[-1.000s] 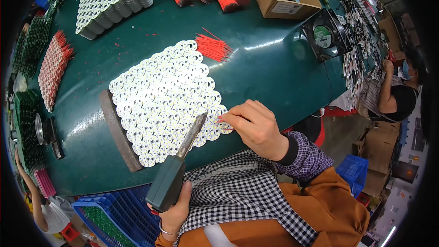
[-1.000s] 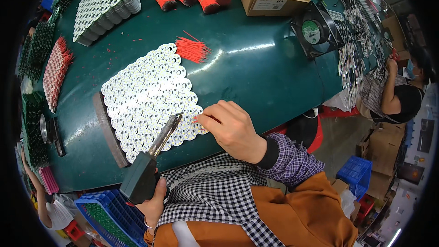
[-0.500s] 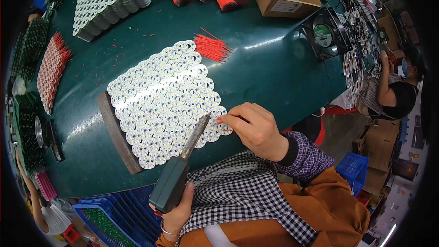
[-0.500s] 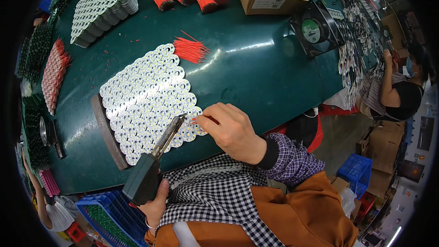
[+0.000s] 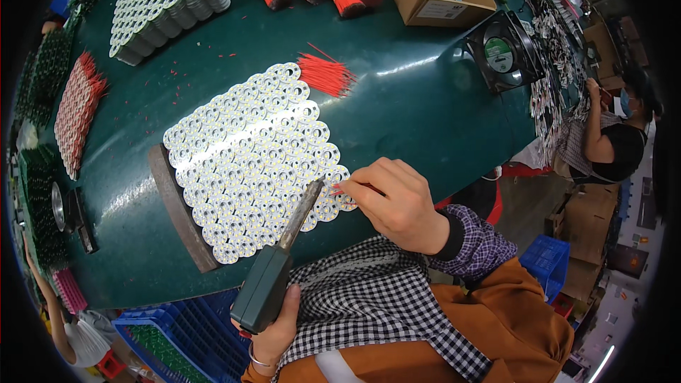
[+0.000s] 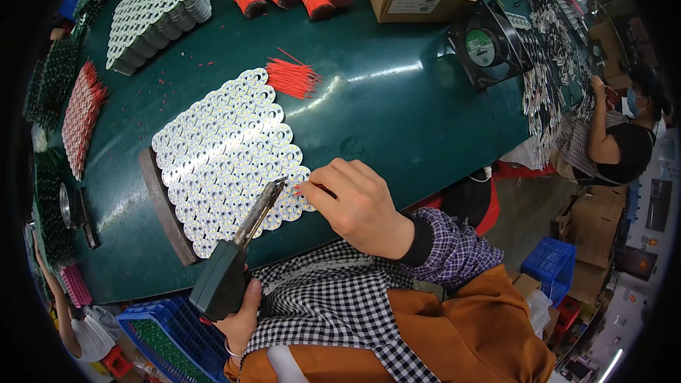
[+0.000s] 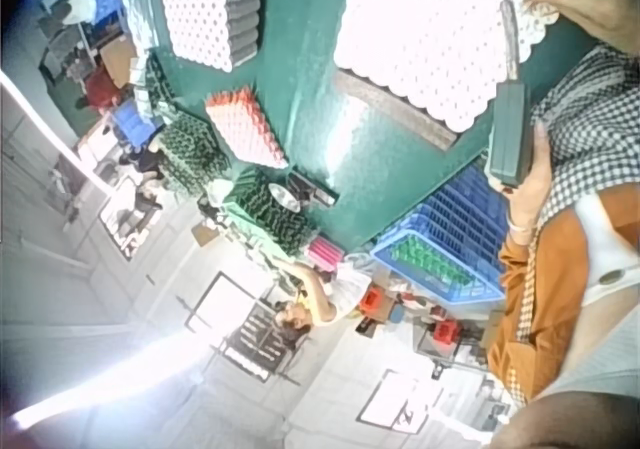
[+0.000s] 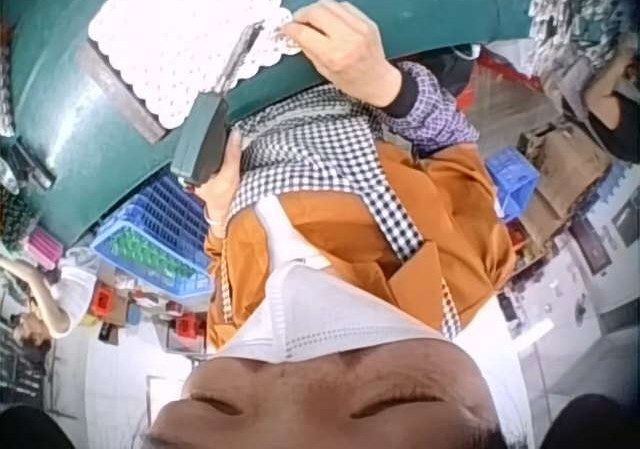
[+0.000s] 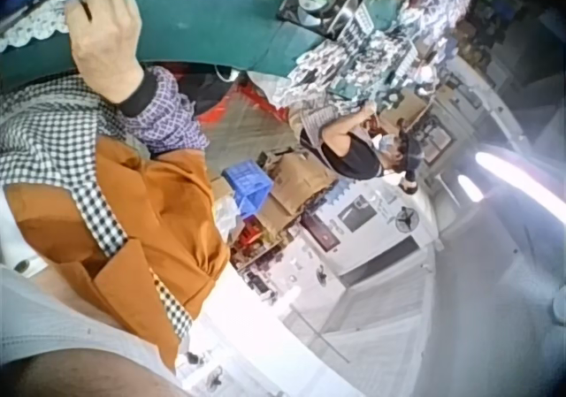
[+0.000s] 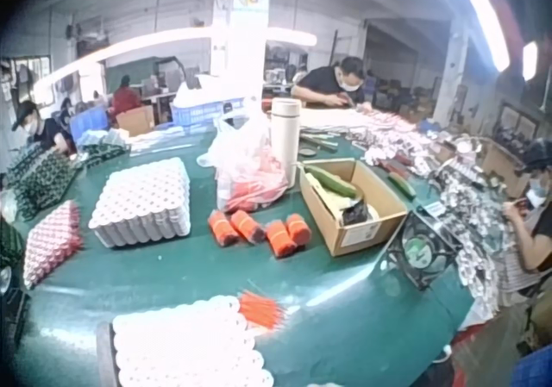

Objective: The person solders wires onto a sheet of round circuit boards using a soldering iron, moves the finished sheet aside, and solders wires onto another sheet of circuit boards.

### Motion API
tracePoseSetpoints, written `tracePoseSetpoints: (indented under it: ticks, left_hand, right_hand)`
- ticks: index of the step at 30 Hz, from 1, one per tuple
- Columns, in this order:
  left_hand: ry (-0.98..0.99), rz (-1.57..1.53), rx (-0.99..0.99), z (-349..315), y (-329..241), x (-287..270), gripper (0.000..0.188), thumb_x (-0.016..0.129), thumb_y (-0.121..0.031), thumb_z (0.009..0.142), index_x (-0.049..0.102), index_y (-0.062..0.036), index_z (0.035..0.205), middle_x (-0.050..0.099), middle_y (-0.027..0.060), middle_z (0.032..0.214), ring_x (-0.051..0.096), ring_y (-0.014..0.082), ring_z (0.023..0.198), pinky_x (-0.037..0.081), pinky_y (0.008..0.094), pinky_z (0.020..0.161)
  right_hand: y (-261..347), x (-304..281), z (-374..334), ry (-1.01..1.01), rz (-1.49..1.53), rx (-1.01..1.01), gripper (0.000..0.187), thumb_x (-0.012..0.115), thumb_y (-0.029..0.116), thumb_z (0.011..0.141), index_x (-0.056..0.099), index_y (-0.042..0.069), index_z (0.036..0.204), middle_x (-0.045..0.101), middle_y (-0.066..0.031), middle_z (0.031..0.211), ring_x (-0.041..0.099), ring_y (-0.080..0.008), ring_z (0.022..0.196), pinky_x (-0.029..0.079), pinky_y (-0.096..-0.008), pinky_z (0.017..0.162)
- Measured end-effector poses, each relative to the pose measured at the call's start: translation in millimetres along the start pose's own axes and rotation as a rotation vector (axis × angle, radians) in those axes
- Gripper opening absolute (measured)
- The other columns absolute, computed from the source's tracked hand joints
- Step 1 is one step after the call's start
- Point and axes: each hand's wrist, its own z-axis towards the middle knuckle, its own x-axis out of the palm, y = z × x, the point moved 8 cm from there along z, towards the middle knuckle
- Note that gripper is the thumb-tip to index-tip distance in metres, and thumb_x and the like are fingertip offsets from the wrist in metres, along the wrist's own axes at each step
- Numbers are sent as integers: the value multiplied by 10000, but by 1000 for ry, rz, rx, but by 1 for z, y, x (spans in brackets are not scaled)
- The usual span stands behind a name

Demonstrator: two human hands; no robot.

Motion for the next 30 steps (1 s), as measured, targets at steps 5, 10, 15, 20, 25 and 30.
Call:
tracePoseSetpoints:
  ticks: [5,10,15,20,25,30]
  left_hand:
    - [-16,26,11,-1,1,-2,474,799,8,848,647,23,1297,706,144,1218,674,208,1107,531,347,970]
    - [-1,64,52,2,0,0,464,808,1,846,656,24,1284,712,139,1195,683,205,1072,543,342,941]
    - [22,105,59,2,-1,2,449,813,-9,849,663,23,1271,717,131,1167,691,198,1022,555,341,904]
    - [6,71,77,2,-4,2,418,807,-4,854,674,26,1249,718,128,1150,686,188,1006,555,323,877]
    - [-6,52,50,1,-1,2,412,804,3,855,675,28,1246,718,123,1142,683,183,995,553,320,869]
    - [-7,50,30,1,3,2,404,801,12,855,678,30,1239,719,122,1133,682,181,997,552,318,867]
  right_hand:
    - [-3,0,-2,-49,63,6,292,735,-54,709,725,-3,997,649,-78,907,606,-215,743,490,-317,600]
    - [-3,0,-3,-37,74,25,309,725,-87,700,722,-17,1001,647,-88,912,607,-225,751,501,-315,598]
    - [-3,0,-3,-35,87,26,312,722,-94,701,716,-25,1005,644,-97,919,609,-232,753,509,-318,605]
    - [-3,1,-4,-35,90,33,308,715,-96,709,709,-28,1010,641,-107,929,613,-238,757,513,-320,610]
    - [-3,0,-3,-29,100,26,286,699,-90,731,706,-28,1010,643,-104,922,610,-237,754,510,-321,611]
    - [-1,-3,-1,-23,95,7,263,685,-75,738,702,-23,996,647,-99,916,604,-236,745,502,-324,605]
